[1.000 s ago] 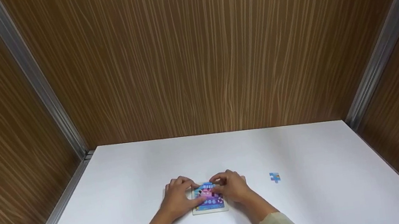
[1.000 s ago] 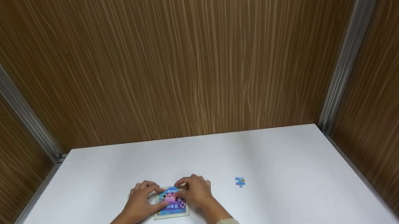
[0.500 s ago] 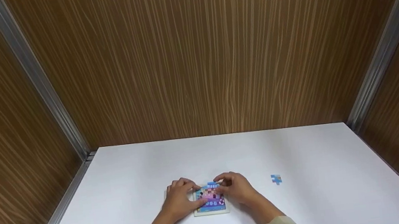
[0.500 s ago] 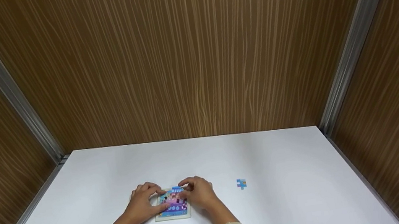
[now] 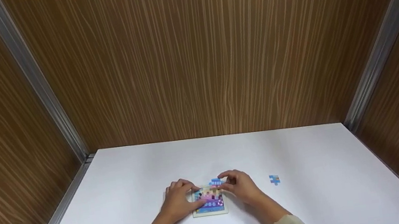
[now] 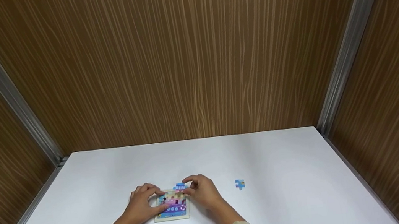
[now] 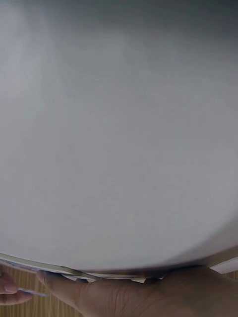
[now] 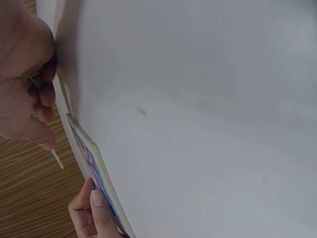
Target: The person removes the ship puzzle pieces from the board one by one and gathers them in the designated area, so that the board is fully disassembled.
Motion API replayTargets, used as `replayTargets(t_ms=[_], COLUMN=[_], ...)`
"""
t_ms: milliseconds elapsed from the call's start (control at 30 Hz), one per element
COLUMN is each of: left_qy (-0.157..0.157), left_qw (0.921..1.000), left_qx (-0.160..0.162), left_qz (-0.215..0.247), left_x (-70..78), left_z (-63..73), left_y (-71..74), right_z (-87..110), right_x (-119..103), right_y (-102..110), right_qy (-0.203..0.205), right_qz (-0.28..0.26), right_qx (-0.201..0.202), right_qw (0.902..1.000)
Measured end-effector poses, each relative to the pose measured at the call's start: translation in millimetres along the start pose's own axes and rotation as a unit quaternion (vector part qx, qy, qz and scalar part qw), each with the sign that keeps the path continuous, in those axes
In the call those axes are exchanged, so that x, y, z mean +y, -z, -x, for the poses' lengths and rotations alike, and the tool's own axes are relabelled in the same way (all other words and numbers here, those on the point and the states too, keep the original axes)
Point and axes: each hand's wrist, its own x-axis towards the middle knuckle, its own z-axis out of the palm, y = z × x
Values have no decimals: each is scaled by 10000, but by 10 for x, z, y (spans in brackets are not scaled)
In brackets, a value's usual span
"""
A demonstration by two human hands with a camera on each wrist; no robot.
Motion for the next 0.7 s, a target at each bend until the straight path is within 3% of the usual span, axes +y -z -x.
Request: replayTargets(t_ms=[300,533,700], left_qy=[-243,-393,-326], left_qw=[9995,9990,9992], left_qx=[182,213,196], left_qz=[-60,60,91], left_x=[-45,-32,-13], left_z=[3,16,33], left_y=[-13,-18,-13], right_z=[88,164,209], right_x=[44,139,219], right_y=[224,452,580], right_qy=[400,345,278], right_qz=[386,664,804], right_qx=[70,216,274], right_qw=[9984,9970,9960])
